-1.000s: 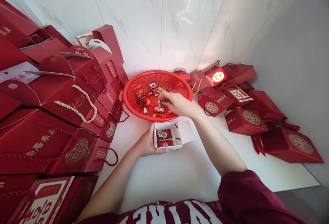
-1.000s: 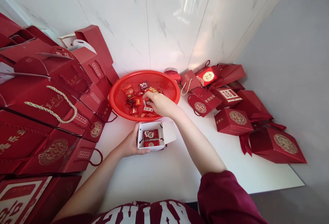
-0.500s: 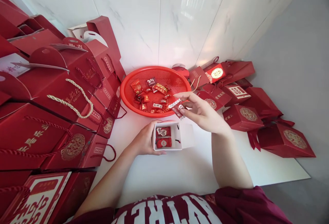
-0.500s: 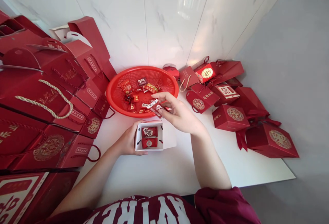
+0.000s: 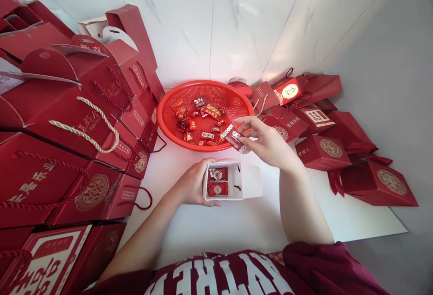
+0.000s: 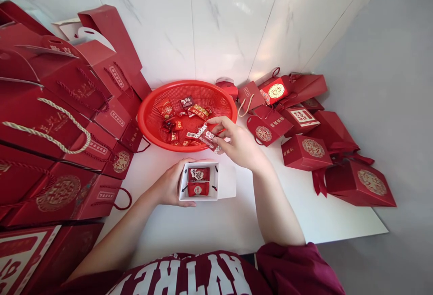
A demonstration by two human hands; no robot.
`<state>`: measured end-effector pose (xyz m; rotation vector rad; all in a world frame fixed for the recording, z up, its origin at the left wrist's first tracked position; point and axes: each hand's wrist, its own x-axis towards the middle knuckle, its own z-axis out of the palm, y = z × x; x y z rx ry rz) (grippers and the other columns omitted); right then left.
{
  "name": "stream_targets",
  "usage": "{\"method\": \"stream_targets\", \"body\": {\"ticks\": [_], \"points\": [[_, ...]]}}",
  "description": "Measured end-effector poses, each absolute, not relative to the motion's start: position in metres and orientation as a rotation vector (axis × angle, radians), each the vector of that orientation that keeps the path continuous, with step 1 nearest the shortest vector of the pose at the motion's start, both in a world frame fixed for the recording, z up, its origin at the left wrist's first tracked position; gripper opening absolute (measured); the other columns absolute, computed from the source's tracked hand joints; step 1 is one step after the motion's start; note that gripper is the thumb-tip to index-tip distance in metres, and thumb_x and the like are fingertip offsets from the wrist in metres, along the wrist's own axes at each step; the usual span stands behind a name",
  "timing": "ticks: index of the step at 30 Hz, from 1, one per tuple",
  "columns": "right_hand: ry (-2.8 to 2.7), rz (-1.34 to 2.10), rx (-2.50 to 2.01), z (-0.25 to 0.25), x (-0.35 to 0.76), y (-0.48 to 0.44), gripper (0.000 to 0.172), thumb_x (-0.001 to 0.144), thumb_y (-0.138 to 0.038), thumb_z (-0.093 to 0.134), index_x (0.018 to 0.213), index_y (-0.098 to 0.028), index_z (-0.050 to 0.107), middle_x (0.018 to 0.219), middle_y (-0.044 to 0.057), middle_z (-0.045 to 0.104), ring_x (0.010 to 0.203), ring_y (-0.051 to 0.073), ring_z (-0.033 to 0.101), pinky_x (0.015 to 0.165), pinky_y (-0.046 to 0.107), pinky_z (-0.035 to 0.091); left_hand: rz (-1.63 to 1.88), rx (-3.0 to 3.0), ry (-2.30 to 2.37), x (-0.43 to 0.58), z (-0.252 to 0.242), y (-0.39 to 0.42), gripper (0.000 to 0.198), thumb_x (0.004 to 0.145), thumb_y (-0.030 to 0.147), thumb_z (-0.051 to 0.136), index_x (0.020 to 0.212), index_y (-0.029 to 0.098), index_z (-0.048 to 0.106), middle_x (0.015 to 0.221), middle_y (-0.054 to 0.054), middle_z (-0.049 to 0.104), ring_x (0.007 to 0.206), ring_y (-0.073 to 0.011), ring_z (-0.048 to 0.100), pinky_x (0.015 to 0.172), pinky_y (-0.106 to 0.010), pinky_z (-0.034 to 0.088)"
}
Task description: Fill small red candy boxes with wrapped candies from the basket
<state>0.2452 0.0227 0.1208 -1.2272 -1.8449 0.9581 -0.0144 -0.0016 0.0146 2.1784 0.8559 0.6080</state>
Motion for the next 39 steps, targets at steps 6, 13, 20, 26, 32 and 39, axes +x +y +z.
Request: {"method": "stream_targets", "body": {"ticks": [6,13,20,26,32,39], "points": [[-1.841,1.118,-1.004,0.117,0.248,0.023,0.033,0.089,-0.013,0.060,0.121,-0.022,0.062,0.105,0.006,0.065,0.089,0.018,0.067,0.077,0.033,0.060,0.556,2.142,0.888,-0.014,0.019,-0.002,0.111,0.053,0.053,0.090,0.141,0.023,0.030,0.142,-0.015,0.050,0.129,-0.0354,0.054,0.111,-0.048,0.043],[-1.944,1.018,-0.643,0.123,0.249,0.019,0.012,0.091,-0.010,0.063,0.092,-0.021,0.070,0.095,0.005,0.066,0.087,0.017,0.067,0.075,0.032,0.054,0.581,2.084,0.861,-0.014,0.017,0.000,0.111,0.053,0.049,0.092,0.141,0.023,0.030,0.142,-0.014,0.050,0.128,-0.0342,0.055,0.108,-0.046,0.045],[-2.061,0.876,-0.671,0.126,0.250,0.018,0.020,0.091,-0.002,0.059,0.092,-0.019,0.069,0.093,0.004,0.068,0.088,0.016,0.066,0.078,0.031,0.053,0.576,2.001,0.855,-0.015,0.017,0.001,0.110,0.055,0.044,0.092,0.141,0.022,0.029,0.139,-0.014,0.053,0.123,-0.0333,0.058,0.101,-0.044,0.049],[-2.007,0.921,-0.471,0.126,0.245,0.018,0.019,0.092,-0.006,0.059,0.079,-0.019,0.064,0.093,0.005,0.065,0.093,0.019,0.066,0.077,0.033,0.052,0.579,2.000,0.845,-0.015,0.013,0.003,0.111,0.053,0.042,0.093,0.142,0.023,0.028,0.140,-0.015,0.052,0.125,-0.0344,0.057,0.103,-0.046,0.048],[-1.933,0.931,-0.327,0.126,0.240,0.016,0.016,0.089,-0.008,0.066,0.077,-0.018,0.063,0.086,0.003,0.064,0.090,0.020,0.068,0.073,0.034,0.054,0.579,2.000,0.854,-0.015,0.014,0.003,0.109,0.053,0.042,0.093,0.140,0.023,0.030,0.140,-0.014,0.052,0.126,-0.0341,0.056,0.105,-0.046,0.047],[-1.876,0.782,-0.320,0.128,0.237,0.014,0.019,0.086,-0.005,0.065,0.075,-0.020,0.058,0.079,0.001,0.062,0.083,0.019,0.069,0.067,0.034,0.057,0.567,1.963,0.866,-0.015,0.015,0.001,0.110,0.054,0.040,0.093,0.142,0.024,0.027,0.139,-0.013,0.053,0.124,-0.0321,0.058,0.102,-0.044,0.049]]}}
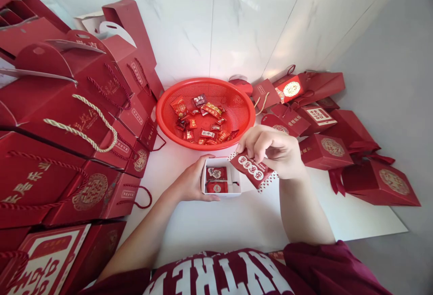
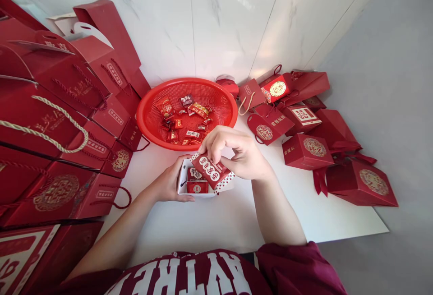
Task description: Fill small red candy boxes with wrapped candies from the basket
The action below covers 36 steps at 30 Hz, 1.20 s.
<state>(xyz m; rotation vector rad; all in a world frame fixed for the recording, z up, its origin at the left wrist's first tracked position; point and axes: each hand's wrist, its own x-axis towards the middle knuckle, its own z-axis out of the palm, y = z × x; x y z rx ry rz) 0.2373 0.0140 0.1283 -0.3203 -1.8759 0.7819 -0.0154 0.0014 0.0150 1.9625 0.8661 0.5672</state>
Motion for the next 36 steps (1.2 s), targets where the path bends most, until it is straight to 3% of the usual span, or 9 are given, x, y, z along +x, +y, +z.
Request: {"method": "stream_targets", "body": {"ticks": [2,7,12,15,19,24,32,36], "points": [[-1.846,0.534,-0.382,0.128,0.235,0.015,0.019,0.086,-0.006,0.065,0.075,-0.021,0.058,0.077,0.001,0.060,0.081,0.020,0.069,0.066,0.034,0.058,0.559,1.956,0.880,-0.015,0.015,0.001,0.110,0.054,0.040,0.093,0.141,0.024,0.028,0.138,-0.013,0.053,0.123,-0.0325,0.058,0.102,-0.044,0.049],[-1.666,-0.448,-0.532,0.121,0.236,0.014,0.027,0.082,0.001,0.063,0.080,-0.026,0.062,0.076,-0.001,0.063,0.081,0.020,0.069,0.066,0.033,0.058,0.549,1.936,0.896,-0.014,0.017,0.000,0.111,0.052,0.039,0.093,0.141,0.024,0.028,0.137,-0.013,0.054,0.124,-0.0328,0.058,0.103,-0.044,0.048],[-1.768,-0.686,-0.618,0.108,0.245,0.002,0.024,0.082,-0.009,0.071,0.085,-0.033,0.067,0.081,0.000,0.065,0.083,0.022,0.065,0.069,0.037,0.058,0.551,1.927,0.875,-0.014,0.017,0.000,0.110,0.054,0.038,0.092,0.141,0.024,0.027,0.138,-0.013,0.053,0.124,-0.0326,0.058,0.105,-0.045,0.047],[-1.793,-0.624,-0.742,0.108,0.245,0.005,0.023,0.086,-0.012,0.065,0.086,-0.035,0.066,0.080,0.003,0.065,0.081,0.025,0.063,0.072,0.042,0.055,0.555,1.935,0.867,-0.014,0.016,0.001,0.110,0.054,0.038,0.093,0.141,0.025,0.027,0.138,-0.013,0.054,0.124,-0.0326,0.058,0.104,-0.045,0.047],[-2.005,-0.148,-0.803,0.120,0.240,0.015,0.028,0.089,-0.003,0.049,0.081,-0.027,0.061,0.085,0.004,0.064,0.087,0.023,0.061,0.078,0.040,0.052,0.565,1.903,0.856,-0.013,0.014,0.002,0.108,0.056,0.038,0.092,0.142,0.024,0.027,0.135,-0.013,0.056,0.123,-0.0332,0.059,0.103,-0.045,0.048],[-2.448,0.426,-0.881,0.128,0.235,0.012,0.033,0.078,0.008,0.041,0.076,-0.019,0.060,0.087,0.004,0.059,0.079,0.016,0.054,0.066,0.027,0.043,0.588,1.888,0.833,-0.012,0.013,0.003,0.106,0.055,0.039,0.093,0.139,0.024,0.030,0.137,-0.013,0.054,0.122,-0.0332,0.059,0.102,-0.044,0.049],[-2.853,0.579,-1.262,0.106,0.213,0.004,0.025,0.074,0.004,0.055,0.067,-0.017,0.066,0.069,0.003,0.064,0.058,0.014,0.052,0.053,0.027,0.030,0.534,1.862,0.850,-0.012,0.016,0.002,0.110,0.055,0.044,0.093,0.141,0.025,0.026,0.135,-0.014,0.055,0.120,-0.0325,0.061,0.100,-0.046,0.050],[-2.790,0.612,-1.254,0.106,0.209,0.005,0.031,0.079,0.002,0.053,0.086,-0.020,0.074,0.073,0.004,0.071,0.061,0.017,0.060,0.055,0.027,0.036,0.549,1.855,0.849,-0.012,0.014,0.002,0.112,0.054,0.045,0.093,0.142,0.025,0.026,0.137,-0.014,0.055,0.123,-0.0333,0.059,0.102,-0.047,0.049]]}}
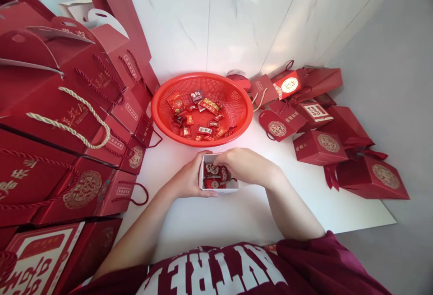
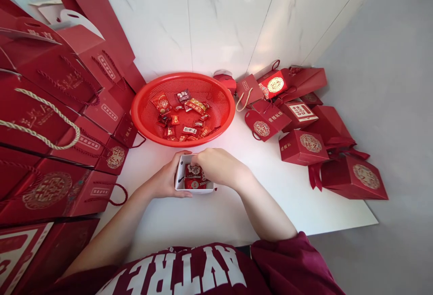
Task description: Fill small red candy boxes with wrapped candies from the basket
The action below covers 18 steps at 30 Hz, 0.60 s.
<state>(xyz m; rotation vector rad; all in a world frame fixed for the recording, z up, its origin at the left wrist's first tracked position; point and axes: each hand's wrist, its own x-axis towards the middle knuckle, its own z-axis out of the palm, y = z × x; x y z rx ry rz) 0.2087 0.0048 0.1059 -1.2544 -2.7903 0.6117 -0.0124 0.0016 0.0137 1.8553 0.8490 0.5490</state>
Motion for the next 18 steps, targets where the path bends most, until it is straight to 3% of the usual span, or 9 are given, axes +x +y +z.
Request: {"method": "stream_targets", "body": {"ticks": [3,7,10,13,18], "points": [[-2.562,0.606,-1.184,0.114,0.214,0.005,0.033,0.089,-0.002,0.049,0.100,-0.022,0.073,0.089,0.004,0.075,0.077,0.019,0.067,0.067,0.027,0.045,0.599,1.859,0.815,-0.012,0.014,0.001,0.114,0.052,0.045,0.094,0.143,0.025,0.029,0.143,-0.015,0.049,0.131,-0.0343,0.054,0.108,-0.048,0.046],[-2.372,0.571,-1.147,0.129,0.231,0.002,0.027,0.095,-0.007,0.047,0.102,-0.021,0.070,0.098,0.004,0.074,0.086,0.020,0.069,0.074,0.030,0.050,0.607,1.806,0.723,-0.020,0.019,0.004,0.122,0.052,0.050,0.093,0.151,0.024,0.027,0.157,-0.017,0.036,0.143,-0.0368,0.039,0.117,-0.048,0.036],[-2.261,0.591,-1.124,0.133,0.248,-0.005,0.026,0.096,-0.009,0.047,0.104,-0.021,0.069,0.100,0.004,0.074,0.091,0.020,0.069,0.078,0.032,0.051,0.626,1.602,0.697,-0.034,0.022,0.012,0.095,0.076,0.064,0.071,0.152,0.021,0.032,0.157,-0.015,0.039,0.145,-0.0348,0.038,0.117,-0.046,0.036],[-2.124,0.674,-1.168,0.118,0.268,-0.009,0.025,0.097,-0.012,0.046,0.107,-0.021,0.066,0.102,0.005,0.071,0.092,0.019,0.068,0.079,0.033,0.052,0.603,1.438,0.761,-0.049,0.022,0.021,0.055,0.097,0.051,0.047,0.145,0.025,0.046,0.152,-0.008,0.049,0.142,-0.0286,0.044,0.116,-0.041,0.039],[-1.752,1.014,-1.199,0.056,0.295,-0.011,0.015,0.088,-0.010,0.049,0.098,-0.020,0.055,0.111,0.007,0.066,0.095,0.019,0.067,0.076,0.033,0.053,0.429,1.591,0.871,-0.064,0.023,0.027,0.044,0.088,0.032,0.064,0.132,0.023,0.062,0.139,-0.007,0.063,0.130,-0.0306,0.057,0.112,-0.043,0.043]]}}
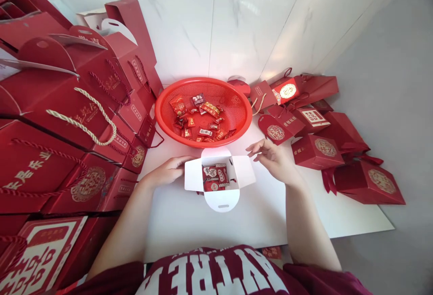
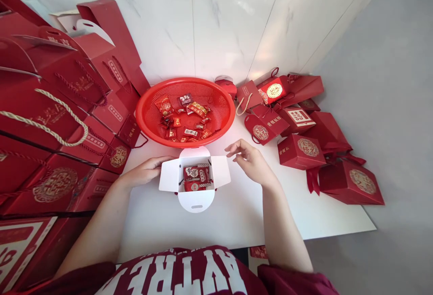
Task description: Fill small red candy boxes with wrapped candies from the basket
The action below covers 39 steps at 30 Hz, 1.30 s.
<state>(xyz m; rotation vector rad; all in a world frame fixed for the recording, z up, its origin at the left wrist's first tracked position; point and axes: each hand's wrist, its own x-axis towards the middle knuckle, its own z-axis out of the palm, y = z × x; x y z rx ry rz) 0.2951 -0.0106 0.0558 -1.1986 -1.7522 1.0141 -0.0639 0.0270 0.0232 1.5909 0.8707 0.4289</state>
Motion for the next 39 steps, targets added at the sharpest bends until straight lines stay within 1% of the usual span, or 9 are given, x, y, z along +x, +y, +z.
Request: {"method": "stream_targets", "body": {"ticks": [3,6,9,13,18,22,29,31,39], "points": [[-1.780,1.226,-1.179,0.030,0.298,-0.015,0.023,0.083,-0.014,0.062,0.105,-0.019,0.055,0.119,0.009,0.064,0.103,0.022,0.065,0.082,0.036,0.055,0.447,1.618,0.845,-0.064,0.027,0.025,0.056,0.082,0.035,0.072,0.135,0.022,0.059,0.138,-0.010,0.063,0.127,-0.0326,0.060,0.106,-0.042,0.049],[-1.914,1.412,-1.118,0.024,0.290,-0.022,0.069,0.076,-0.022,0.079,0.137,-0.022,0.047,0.136,0.013,0.057,0.117,0.027,0.060,0.095,0.043,0.053,0.483,1.563,0.740,-0.054,0.031,0.020,0.060,0.082,0.045,0.073,0.135,0.022,0.058,0.138,-0.011,0.063,0.126,-0.0336,0.060,0.102,-0.042,0.052],[-2.007,1.382,-1.006,0.024,0.280,-0.027,0.112,0.067,-0.029,0.088,0.158,-0.026,0.021,0.158,0.015,0.034,0.142,0.034,0.039,0.115,0.050,0.038,0.589,1.472,0.709,-0.034,0.030,0.012,0.062,0.081,0.053,0.073,0.132,0.021,0.059,0.136,-0.011,0.064,0.125,-0.0341,0.060,0.104,-0.044,0.050],[-2.151,1.208,-0.926,0.022,0.271,-0.029,0.133,0.068,-0.042,0.088,0.161,-0.025,-0.005,0.167,0.014,0.005,0.152,0.035,0.012,0.124,0.052,0.018,0.710,1.297,0.828,-0.009,0.027,-0.001,0.061,0.082,0.047,0.074,0.134,0.020,0.056,0.132,-0.010,0.066,0.121,-0.0315,0.062,0.101,-0.042,0.052],[-2.207,0.982,-0.900,0.020,0.266,-0.027,0.129,0.076,-0.058,0.079,0.160,-0.024,-0.012,0.167,0.011,-0.008,0.153,0.034,0.004,0.125,0.051,0.013,0.787,1.206,0.830,0.005,0.023,-0.012,0.057,0.083,0.039,0.074,0.133,0.018,0.055,0.126,-0.009,0.069,0.115,-0.0288,0.065,0.099,-0.039,0.054],[-2.295,0.949,-0.890,0.023,0.262,-0.028,0.104,0.089,-0.060,0.063,0.161,-0.027,-0.004,0.168,0.010,-0.005,0.154,0.033,0.005,0.124,0.052,0.016,0.893,1.207,0.899,0.011,0.017,-0.018,0.049,0.085,0.039,0.069,0.128,0.017,0.058,0.120,-0.008,0.072,0.105,-0.0278,0.068,0.094,-0.039,0.055],[-2.264,0.994,-0.771,0.038,0.255,-0.030,0.046,0.098,-0.044,0.058,0.140,-0.027,0.058,0.161,0.008,0.030,0.146,0.031,0.031,0.118,0.052,0.030,0.925,1.171,0.930,0.010,0.008,-0.014,0.047,0.086,0.030,0.067,0.132,0.020,0.062,0.123,-0.006,0.072,0.106,-0.0287,0.068,0.092,-0.038,0.054],[-2.223,1.021,-0.772,0.039,0.253,-0.031,0.036,0.097,-0.038,0.060,0.130,-0.025,0.065,0.157,0.009,0.037,0.143,0.030,0.035,0.117,0.050,0.034,0.885,1.171,0.929,0.007,0.005,-0.012,0.039,0.086,0.027,0.064,0.124,0.018,0.069,0.117,-0.007,0.075,0.108,-0.0298,0.068,0.096,-0.040,0.052],[-1.955,1.168,-0.741,0.031,0.247,-0.039,0.066,0.086,-0.020,0.073,0.142,-0.028,0.038,0.160,0.012,0.027,0.147,0.027,0.031,0.118,0.048,0.035,0.852,1.576,0.701,-0.003,0.010,-0.005,0.039,0.087,0.014,0.057,0.120,0.028,0.074,0.125,-0.006,0.070,0.118,-0.0250,0.063,0.105,-0.037,0.048]]}}
